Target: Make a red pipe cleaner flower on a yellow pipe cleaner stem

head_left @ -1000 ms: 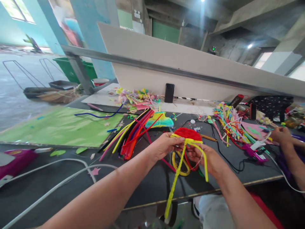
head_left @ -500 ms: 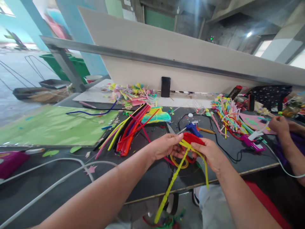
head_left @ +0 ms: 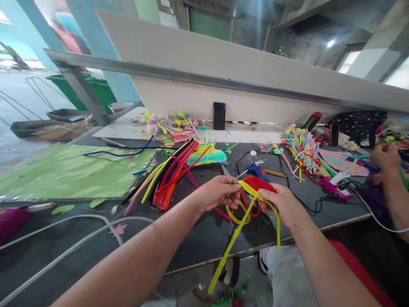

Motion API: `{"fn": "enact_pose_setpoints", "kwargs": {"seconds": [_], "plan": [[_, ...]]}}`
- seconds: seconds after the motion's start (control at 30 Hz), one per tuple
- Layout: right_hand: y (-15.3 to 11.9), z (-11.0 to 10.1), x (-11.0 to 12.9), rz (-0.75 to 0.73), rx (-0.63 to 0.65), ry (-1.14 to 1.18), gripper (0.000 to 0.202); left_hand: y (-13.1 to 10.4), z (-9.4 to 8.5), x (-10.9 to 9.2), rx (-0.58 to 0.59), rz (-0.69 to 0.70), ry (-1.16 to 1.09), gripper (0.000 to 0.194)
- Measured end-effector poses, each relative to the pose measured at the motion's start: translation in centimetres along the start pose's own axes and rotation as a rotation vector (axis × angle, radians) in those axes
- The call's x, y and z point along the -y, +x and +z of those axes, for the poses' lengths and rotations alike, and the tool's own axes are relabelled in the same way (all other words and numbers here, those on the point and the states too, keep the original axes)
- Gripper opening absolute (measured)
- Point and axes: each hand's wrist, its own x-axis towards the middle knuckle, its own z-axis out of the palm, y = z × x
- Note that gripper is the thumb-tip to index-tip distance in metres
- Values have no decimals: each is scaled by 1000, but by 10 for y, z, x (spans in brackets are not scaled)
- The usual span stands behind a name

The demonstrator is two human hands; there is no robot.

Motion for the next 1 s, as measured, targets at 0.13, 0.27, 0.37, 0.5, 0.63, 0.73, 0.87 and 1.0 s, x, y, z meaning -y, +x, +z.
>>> {"fn": "enact_pose_setpoints", "kwargs": {"seconds": [0.13, 0.27, 0.37, 0.5, 0.63, 0.73, 0.87, 1.0], "plan": [[-1, 3, 4, -10, 5, -39, 28, 1, 2, 0, -28, 22, 17, 29], [-4, 7, 8, -6, 0, -51, 27, 2, 4, 2, -54, 23, 31, 33], [-5, 9, 9, -16, 1, -34, 27, 3, 6, 5, -64, 34, 51, 35], [-5, 11, 8, -20, -2, -30, 30, 4, 6, 8, -56, 26, 68, 38], [-4, 16, 7, -2, 1, -42, 32, 5, 4, 9, -67, 14, 50, 39], [-3, 18, 5, -10, 6, -42, 30, 5, 2, 10, -76, 4, 25, 37], [-1, 19, 1, -35, 2, -42, 26, 5, 2, 10, -86, -18, 11, 37], [0, 21, 0, -35, 5, -46, 27, 4, 2, 9, -82, -48, 10, 36]]}}
